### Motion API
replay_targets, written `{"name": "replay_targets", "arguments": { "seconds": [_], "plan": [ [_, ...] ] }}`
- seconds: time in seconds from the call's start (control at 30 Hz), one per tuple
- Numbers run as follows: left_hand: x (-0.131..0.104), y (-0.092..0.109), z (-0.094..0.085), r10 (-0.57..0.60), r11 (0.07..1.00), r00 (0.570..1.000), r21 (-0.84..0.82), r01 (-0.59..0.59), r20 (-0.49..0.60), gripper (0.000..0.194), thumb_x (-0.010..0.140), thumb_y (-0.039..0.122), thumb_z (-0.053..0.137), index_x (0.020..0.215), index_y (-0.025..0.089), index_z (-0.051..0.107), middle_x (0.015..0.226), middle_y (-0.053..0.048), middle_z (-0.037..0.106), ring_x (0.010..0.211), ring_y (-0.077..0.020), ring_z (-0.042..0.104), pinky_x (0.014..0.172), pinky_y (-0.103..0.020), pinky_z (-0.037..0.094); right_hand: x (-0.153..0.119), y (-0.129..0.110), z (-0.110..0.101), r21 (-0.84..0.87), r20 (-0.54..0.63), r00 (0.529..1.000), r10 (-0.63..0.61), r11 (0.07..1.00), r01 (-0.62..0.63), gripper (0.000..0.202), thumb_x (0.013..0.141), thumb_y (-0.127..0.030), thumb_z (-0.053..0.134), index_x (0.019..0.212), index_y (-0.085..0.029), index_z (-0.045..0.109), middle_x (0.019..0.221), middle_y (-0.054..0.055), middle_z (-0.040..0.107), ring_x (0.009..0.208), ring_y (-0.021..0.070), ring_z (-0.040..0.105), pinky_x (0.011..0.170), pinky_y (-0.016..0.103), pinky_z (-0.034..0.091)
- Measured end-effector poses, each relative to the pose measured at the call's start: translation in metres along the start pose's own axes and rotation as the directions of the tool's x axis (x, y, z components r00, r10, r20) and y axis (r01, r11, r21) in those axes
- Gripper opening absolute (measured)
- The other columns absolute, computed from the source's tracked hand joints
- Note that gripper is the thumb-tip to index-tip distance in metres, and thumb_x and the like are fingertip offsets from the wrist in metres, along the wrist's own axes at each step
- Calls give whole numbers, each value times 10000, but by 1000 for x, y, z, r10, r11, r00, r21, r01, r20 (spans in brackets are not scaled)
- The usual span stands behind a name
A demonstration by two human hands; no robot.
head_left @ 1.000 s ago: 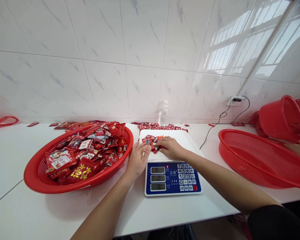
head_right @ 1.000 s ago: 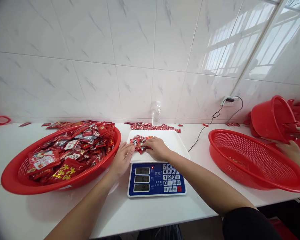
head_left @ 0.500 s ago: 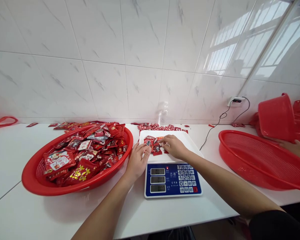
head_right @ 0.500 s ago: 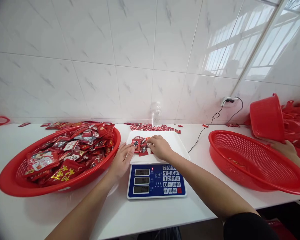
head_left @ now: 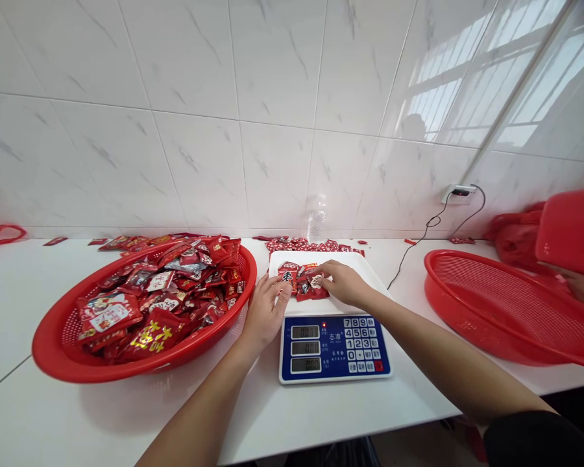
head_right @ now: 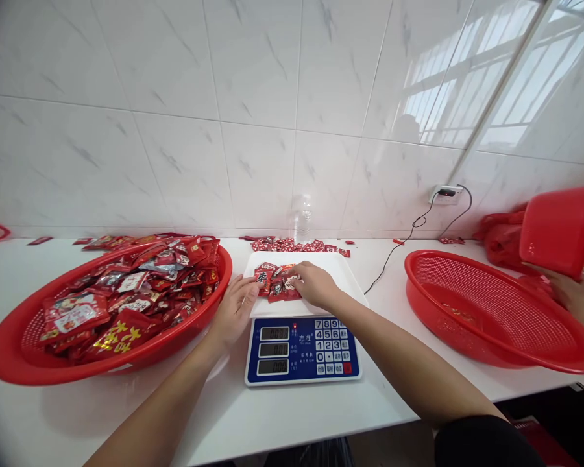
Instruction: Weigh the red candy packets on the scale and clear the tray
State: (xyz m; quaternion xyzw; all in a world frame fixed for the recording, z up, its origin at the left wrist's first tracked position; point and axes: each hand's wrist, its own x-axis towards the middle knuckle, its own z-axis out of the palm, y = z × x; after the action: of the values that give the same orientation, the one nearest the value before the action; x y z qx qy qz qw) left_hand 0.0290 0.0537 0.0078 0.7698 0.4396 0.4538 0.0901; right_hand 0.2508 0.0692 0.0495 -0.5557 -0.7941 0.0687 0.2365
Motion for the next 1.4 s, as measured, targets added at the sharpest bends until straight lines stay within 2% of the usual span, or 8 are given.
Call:
{"name": "replay_targets", "arguments": {
  "seconds": [0.17,0.7,0.87,0.97,1.07,1.2,1.3,1.4],
  "plan": [
    [0,1,-2,-7,999,999,-45,5,-35,423,962,464,355,1035,211,686,1186,-74,645,1262,-239,470,1123,-511,316,15,16,-3,-50,12,1000,6,999,-5,297,902,-190,482,1154,-197,638,1247,70,617,1177,228,531,987,356,407],
    [2,0,-3,10,998,999,-68,-13,-37,441,964,464,344,1017,193,688,1158,-80,658,1250,-237,483,1129,-504,312,44,11,6,-77,49,999,14,997,-10,234,901,-252,507,1013,-203,706,1107,79,691,1058,234,610,896,333,457],
    [2,4,-6,10,996,999,-92,-14,-43,411,968,443,349,1025,200,677,1156,-68,659,1254,-225,482,1139,-479,305,32,6,-6,-36,-43,999,-9,999,7,257,934,-288,465,1065,-207,671,1147,60,670,1095,216,586,933,348,450],
    [1,5,-6,15,995,998,-101,-21,-60,385,972,430,352,1060,217,661,1177,-54,649,1250,-215,486,1144,-468,299,6,6,-17,-30,-189,980,-55,998,50,249,941,-293,456,1070,-209,651,1146,65,657,1122,220,558,973,375,428],
    [0,7,-5,20,994,997,-108,-28,-73,379,973,433,352,1090,217,641,1199,-55,638,1266,-213,471,1142,-461,302,-30,11,-22,-39,-460,875,-150,988,149,219,940,-278,462,1045,-217,645,1082,78,666,1075,221,575,971,393,436],
    [-1,15,-5,-11,995,1000,-96,10,-10,398,972,453,339,1173,220,592,1273,-60,598,1312,-225,426,1141,-467,293,-74,24,-14,0,-767,635,-88,990,138,164,921,-265,503,1011,-222,634,988,68,674,975,214,610,887,406,490],
    [1,27,-12,-28,994,999,-104,32,45,417,971,458,345,1231,206,553,1334,-76,554,1314,-224,428,1133,-431,304,-91,34,1,94,-888,460,23,987,131,135,904,-242,526,993,-205,620,906,51,671,893,197,631,827,404,515],
    [4,45,-31,-49,994,996,-92,55,71,419,961,455,382,1267,208,527,1335,-76,557,1254,-217,492,1078,-372,373,-97,43,16,180,-907,407,107,973,147,138,904,-233,516,996,-194,611,858,40,662,857,183,639,811,398,521]
  ]
}}
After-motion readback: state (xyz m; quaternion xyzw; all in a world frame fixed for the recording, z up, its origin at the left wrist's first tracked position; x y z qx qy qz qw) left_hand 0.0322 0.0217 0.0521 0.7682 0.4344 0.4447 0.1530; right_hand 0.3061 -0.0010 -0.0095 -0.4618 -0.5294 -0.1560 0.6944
